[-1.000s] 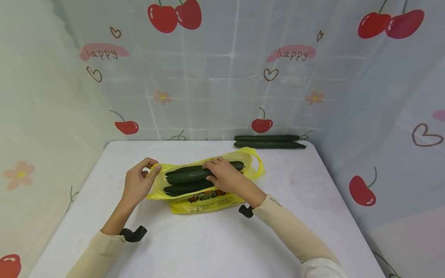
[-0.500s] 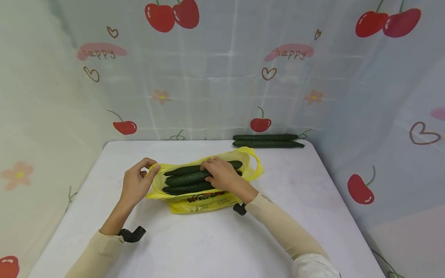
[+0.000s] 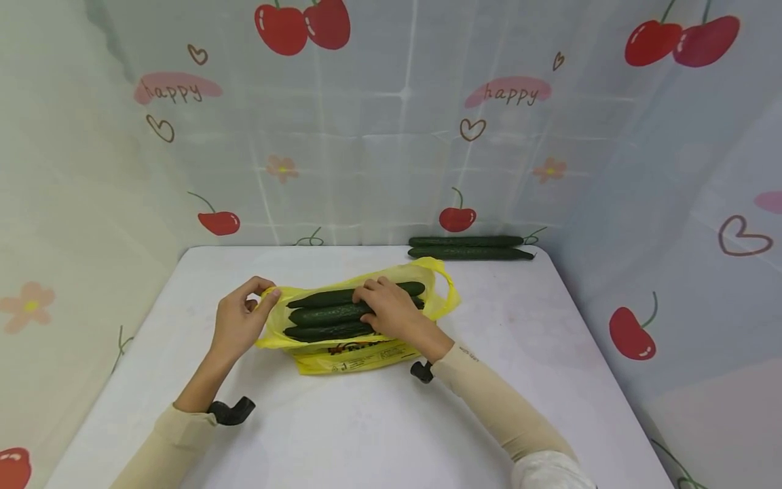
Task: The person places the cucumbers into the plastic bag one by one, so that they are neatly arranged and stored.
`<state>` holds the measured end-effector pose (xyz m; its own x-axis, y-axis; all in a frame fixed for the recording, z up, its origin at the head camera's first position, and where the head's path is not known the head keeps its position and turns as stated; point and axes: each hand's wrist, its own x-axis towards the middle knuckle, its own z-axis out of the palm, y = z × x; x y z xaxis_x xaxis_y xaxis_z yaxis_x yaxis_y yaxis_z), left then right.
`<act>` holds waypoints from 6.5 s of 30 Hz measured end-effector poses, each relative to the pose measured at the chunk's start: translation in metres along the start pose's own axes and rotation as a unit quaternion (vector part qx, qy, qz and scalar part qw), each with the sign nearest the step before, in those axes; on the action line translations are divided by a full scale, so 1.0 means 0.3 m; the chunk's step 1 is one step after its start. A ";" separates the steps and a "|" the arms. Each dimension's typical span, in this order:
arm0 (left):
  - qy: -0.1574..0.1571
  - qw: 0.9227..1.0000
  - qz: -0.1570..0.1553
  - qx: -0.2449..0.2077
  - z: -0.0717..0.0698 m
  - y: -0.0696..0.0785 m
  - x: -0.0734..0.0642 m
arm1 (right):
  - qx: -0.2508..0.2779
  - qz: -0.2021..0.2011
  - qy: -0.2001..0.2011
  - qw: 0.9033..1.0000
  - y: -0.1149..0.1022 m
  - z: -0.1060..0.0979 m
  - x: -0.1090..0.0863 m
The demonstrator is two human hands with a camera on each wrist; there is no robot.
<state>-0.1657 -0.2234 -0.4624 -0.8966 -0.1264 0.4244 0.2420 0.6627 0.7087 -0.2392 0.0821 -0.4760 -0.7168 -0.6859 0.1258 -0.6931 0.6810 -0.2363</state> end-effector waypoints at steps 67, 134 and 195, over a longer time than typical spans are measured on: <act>-0.003 1.000 -0.022 0.005 0.011 0.005 -0.022 | 0.031 0.297 0.037 0.954 0.805 -0.104 -0.235; -0.011 1.000 -0.021 0.013 0.003 0.004 -0.020 | -0.054 0.161 0.147 0.975 0.701 -0.289 -0.410; -0.004 1.000 -0.023 0.010 0.007 0.024 -0.012 | -0.050 -0.130 0.079 0.987 0.040 -0.266 -0.121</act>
<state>-0.1617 -0.2166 -0.4601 -0.9099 -0.1517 0.3861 0.1924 0.6704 0.7167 -0.2275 0.1355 -0.4066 -0.5110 -0.7974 0.3211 -0.8536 0.5148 -0.0802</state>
